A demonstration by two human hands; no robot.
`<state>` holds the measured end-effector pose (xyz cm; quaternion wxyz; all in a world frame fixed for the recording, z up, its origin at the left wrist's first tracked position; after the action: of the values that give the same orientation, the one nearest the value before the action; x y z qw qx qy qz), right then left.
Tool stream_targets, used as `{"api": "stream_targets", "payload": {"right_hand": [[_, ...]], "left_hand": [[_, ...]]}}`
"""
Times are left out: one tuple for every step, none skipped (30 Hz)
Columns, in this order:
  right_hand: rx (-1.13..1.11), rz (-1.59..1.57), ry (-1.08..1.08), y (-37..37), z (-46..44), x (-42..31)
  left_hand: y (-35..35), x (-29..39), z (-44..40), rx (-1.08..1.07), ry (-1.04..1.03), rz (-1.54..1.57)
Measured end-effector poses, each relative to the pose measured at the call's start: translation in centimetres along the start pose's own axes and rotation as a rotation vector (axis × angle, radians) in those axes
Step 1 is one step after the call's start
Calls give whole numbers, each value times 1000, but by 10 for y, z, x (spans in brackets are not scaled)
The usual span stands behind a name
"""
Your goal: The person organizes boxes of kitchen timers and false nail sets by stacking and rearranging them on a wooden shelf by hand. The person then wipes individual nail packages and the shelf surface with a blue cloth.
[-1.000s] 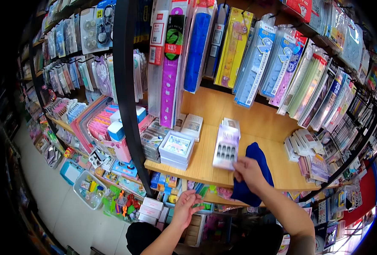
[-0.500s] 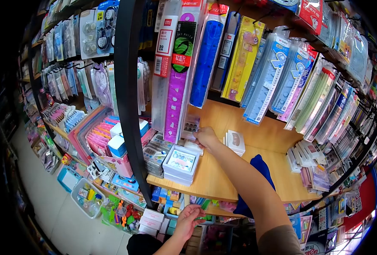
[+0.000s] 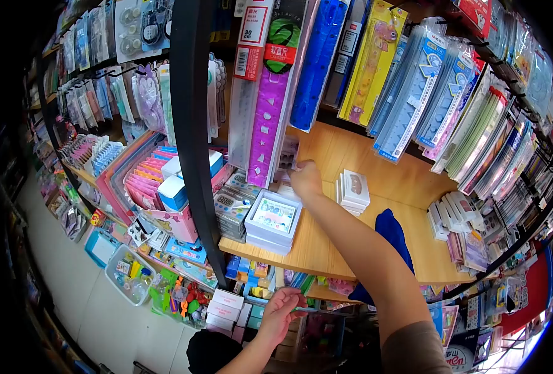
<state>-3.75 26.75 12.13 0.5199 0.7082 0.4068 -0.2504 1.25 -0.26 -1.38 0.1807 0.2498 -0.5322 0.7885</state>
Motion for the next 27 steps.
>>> {"api": "stream_targets", "payload": {"right_hand": [[49,3,64,-3,-6,15],[97,7,129,-13,-19,40],[145,10,195,-15,-27,54],[37,-68,54,-3,-23,49],[-70,-146,-88,10,-18,45],[-176,-224,-231,21,-12,37],[-202,-209,-250,26,-9,35],[-227,-194,-270,31,-6,33],[-252,-180,-290,34,-4,33],[-252,-153,-263,34,-4,36],[-252,-126,-237,32,-6,40],[-252,-100,-210,30,-7,42],[-249,-34,-170,29,-9,45],[-246,31,-129,28,-11,48],[-243,97,-89,29,-10,45],[-255,110,-105,31,-9,42],[-267,123,-121,33,-7,40],[-278,136,-138,35,-5,37],[-232,161,-89,34,-5,41],[-183,188,-41,32,-6,48],[-132,218,3,35,-4,47],[-111,211,49,42,-3,47],[-84,211,91,51,-2,49],[-53,215,130,65,1,49],[-25,209,162,79,4,53],[1,204,195,93,9,59],[23,196,232,108,16,64]], "left_hand": [[0,0,0,-1,-1,0],[0,1,1,-2,-2,2],[0,0,1,-6,-5,6],[0,0,1,-10,-8,10],[0,0,1,-15,-11,12],[0,0,0,-13,-8,11],[0,-1,0,-12,-5,10],[0,-2,0,-12,-1,7],[-1,-2,-1,-9,3,4],[-1,-2,0,-6,8,0],[-1,-2,0,-1,12,-3],[-1,-2,-1,0,13,-2],[0,-3,-1,1,14,-1],[0,-3,-1,3,15,0],[0,-3,-1,-1,11,3],[0,-3,-1,-6,7,5],[0,-3,-1,-12,4,7],[0,-2,-1,-1,-3,2],[-1,-3,-2,9,-8,-4],[-1,-3,-2,17,-11,-10],[-1,-4,-3,28,-20,-9],[1,-4,-4,33,-24,-10],[1,-6,-6,32,-22,-10],[1,-7,-7,42,-27,-8],[2,-8,-8,50,-28,-24],[1,-8,-7,45,-26,-16],[-1,-6,-6,43,-28,-6]]}}
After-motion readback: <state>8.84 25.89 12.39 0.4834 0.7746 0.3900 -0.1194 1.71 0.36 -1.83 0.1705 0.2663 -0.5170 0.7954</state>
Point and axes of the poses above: each hand's wrist, its own z-axis away from the middle knuckle, its own y-axis out of the back of the hand, x = y × z, the point moved 1 cm from there along -z, towards the middle knuckle, and after that the axes turned 8 degrees about x, right-handed, at the moved point
